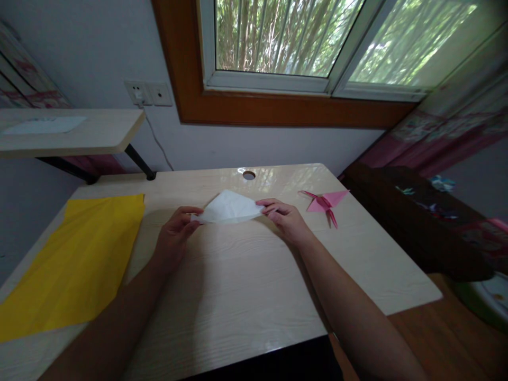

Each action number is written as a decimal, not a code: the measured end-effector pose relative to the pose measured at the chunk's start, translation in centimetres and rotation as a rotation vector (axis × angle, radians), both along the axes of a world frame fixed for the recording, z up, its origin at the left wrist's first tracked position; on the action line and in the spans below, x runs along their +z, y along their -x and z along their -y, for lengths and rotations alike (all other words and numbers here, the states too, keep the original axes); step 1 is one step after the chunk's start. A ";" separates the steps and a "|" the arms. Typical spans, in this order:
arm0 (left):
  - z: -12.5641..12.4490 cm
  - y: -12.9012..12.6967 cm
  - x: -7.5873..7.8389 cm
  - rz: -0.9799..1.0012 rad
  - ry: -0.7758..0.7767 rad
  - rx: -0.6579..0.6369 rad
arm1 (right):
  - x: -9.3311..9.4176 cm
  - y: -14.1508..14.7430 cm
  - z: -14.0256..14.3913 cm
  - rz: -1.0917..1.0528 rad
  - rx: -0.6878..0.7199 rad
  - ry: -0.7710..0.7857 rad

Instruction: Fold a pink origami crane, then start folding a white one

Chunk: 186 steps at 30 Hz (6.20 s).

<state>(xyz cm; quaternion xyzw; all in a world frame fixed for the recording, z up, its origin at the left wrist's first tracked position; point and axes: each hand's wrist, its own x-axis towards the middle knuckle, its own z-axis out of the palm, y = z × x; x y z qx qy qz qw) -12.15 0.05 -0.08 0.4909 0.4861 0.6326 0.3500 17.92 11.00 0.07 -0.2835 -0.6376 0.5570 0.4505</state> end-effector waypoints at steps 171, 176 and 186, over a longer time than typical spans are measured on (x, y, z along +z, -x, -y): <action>0.8 -0.9 -1.8 -1.003 -0.228 -0.549 | 1.3 2.4 1.9 0.550 0.447 -0.552; 0.8 -0.9 -1.7 -1.011 -0.243 -0.555 | 1.0 2.0 1.7 0.559 0.474 -0.504; 0.8 -0.9 -1.9 -1.058 -0.242 -0.565 | -0.7 4.5 2.8 0.755 0.199 -0.681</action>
